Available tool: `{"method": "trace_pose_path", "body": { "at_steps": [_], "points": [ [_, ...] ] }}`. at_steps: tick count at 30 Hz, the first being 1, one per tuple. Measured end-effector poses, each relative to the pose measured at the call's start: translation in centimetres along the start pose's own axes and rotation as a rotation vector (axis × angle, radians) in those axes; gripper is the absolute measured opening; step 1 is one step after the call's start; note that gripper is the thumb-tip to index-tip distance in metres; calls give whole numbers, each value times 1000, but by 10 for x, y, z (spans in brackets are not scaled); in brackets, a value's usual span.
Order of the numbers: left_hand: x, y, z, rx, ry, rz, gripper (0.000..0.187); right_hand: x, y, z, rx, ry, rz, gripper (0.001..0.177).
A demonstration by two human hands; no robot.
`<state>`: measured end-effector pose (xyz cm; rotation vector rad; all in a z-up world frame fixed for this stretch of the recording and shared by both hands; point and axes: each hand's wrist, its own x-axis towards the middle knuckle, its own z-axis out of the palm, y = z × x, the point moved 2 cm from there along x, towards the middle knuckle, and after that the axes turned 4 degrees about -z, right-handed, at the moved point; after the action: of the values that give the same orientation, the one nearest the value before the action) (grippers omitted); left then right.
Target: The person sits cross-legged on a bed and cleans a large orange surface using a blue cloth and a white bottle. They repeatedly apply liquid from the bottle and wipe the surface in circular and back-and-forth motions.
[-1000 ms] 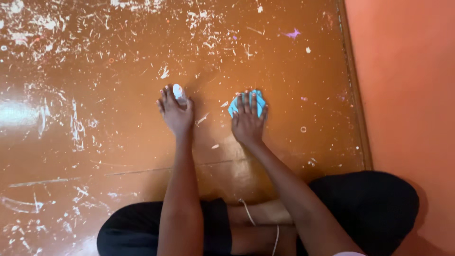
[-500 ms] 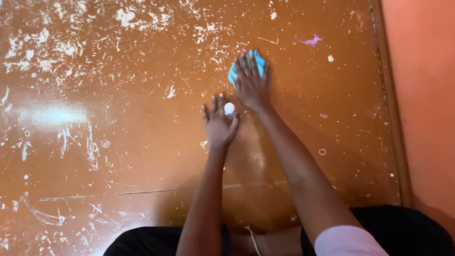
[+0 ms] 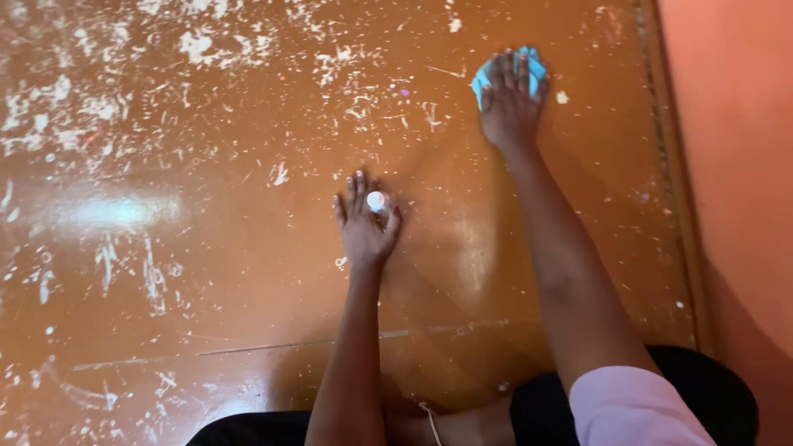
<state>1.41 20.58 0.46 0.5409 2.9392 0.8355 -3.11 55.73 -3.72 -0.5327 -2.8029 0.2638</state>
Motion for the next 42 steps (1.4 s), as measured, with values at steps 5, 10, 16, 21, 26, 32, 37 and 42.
{"method": "trace_pose_path", "body": {
  "at_steps": [5,10,16,21,26,32,37,42],
  "points": [
    [2,-7,8,-27,47,37,69,-58,35,-25,-59,-28,101,59],
    [1,-11,15,-19,99,44,72,-128,13,-28,-66,-39,140,65],
    [2,-7,9,-46,46,8,68,-168,-37,-27,-13,27,12,66],
    [-1,-4,6,-54,53,1,68,-154,-37,-37,4,-43,17,65],
    [0,-5,6,-32,86,38,71,-112,-26,-29,15,-27,-49,63],
    [0,-5,8,2,64,17,72,-50,-15,-16,44,-17,-63,63],
    [0,-4,10,11,63,5,71,-31,-13,-9,28,-36,-35,63],
    [3,-7,10,2,88,18,73,-51,-20,-6,13,-20,-78,67]
  ]
}}
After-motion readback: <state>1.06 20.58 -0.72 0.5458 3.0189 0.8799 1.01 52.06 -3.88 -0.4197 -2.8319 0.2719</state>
